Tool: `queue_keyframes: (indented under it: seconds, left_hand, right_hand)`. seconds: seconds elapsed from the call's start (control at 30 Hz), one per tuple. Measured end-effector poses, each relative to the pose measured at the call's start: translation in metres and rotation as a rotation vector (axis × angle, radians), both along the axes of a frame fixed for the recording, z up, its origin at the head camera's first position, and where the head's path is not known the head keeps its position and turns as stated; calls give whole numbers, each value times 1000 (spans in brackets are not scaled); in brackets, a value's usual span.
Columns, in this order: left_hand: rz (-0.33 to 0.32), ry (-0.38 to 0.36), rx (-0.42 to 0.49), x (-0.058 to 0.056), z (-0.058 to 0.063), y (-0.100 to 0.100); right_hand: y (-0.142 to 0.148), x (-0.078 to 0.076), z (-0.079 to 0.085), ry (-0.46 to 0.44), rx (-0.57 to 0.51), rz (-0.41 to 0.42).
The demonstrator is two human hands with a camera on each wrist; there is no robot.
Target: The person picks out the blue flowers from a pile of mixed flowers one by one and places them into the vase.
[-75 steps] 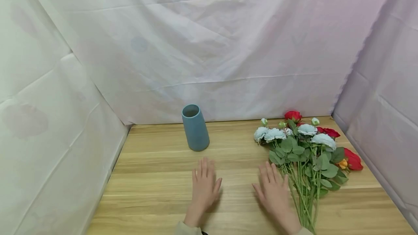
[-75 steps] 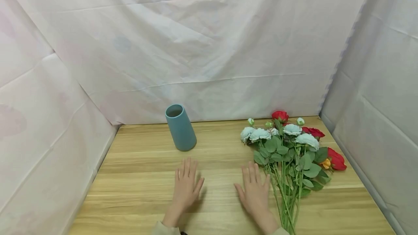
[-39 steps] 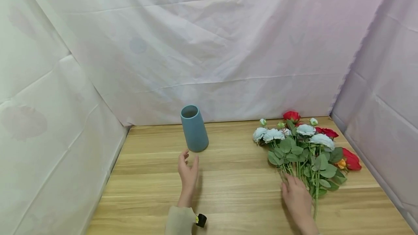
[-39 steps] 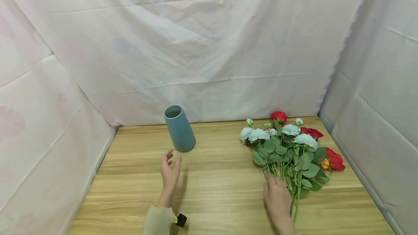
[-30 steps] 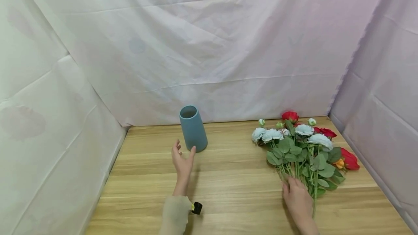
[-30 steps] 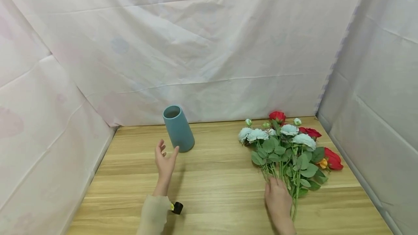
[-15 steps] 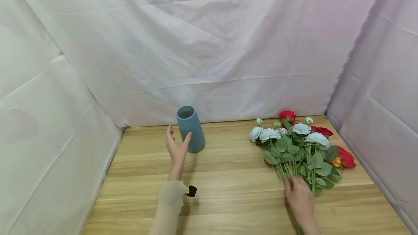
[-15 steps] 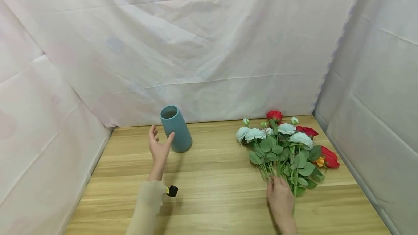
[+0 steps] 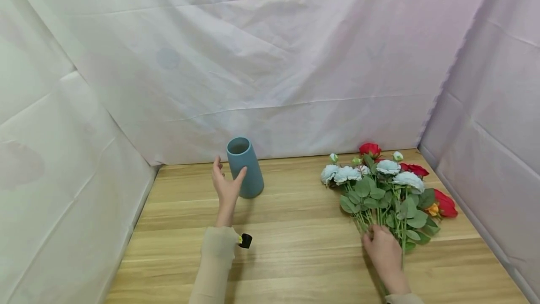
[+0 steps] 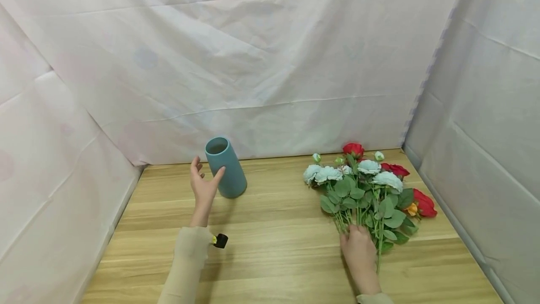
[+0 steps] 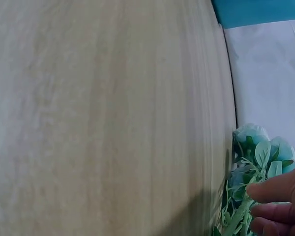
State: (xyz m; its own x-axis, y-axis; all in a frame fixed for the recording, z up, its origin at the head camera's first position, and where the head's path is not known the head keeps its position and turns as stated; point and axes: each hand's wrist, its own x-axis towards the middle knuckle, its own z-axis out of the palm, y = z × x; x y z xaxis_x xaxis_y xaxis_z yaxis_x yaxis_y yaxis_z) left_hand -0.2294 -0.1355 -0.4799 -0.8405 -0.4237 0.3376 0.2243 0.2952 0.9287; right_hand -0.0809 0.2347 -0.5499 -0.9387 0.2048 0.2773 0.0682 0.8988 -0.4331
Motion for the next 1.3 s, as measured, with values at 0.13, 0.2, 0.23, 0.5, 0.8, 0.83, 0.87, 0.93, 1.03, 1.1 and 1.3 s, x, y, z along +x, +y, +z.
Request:
queue_keyframes:
  seconds: [0.13, 0.2, 0.23, 0.5, 0.8, 0.83, 0.87, 0.93, 1.03, 1.1, 1.3]
  left_hand:
    - [-9, -11, 2, -1, 0, 0]
    - [-12, -11, 3, -3, -1, -1]
    - [-14, -11, 3, -3, -1, -1]
    - [-26, -12, -5, -5, -2, 1]
    - [-57, 4, -3, -11, -2, 3]
    - [-56, 1, -3, -11, -2, 3]
    - [-55, -1, -2, -12, -2, 4]
    - [-56, -1, 0, -13, -2, 4]
    - [-55, 7, 2, -15, -2, 4]
    - [-61, 16, 1, -17, -2, 4]
    - [-78, 44, -22, -19, -1, 5]
  right_hand:
    - [-1, 1, 3, -97, 2, -14]
    - [-1, 1, 3, -122, 10, -17]
    - [-1, 1, 2, -127, 15, -17]
    - [-2, 0, 0, -119, 39, -23]
    - [-4, -1, 0, -97, 24, -53]
    - [-4, -1, 0, -98, 23, -54]
    - [-4, -1, 0, -99, 20, -53]
    - [-4, -2, 0, -92, 19, -49]
    - [-4, -3, -1, -68, 19, -39]
    - [-4, -3, -2, -51, 23, -36]
    - [-4, -2, -1, -45, 15, -33]
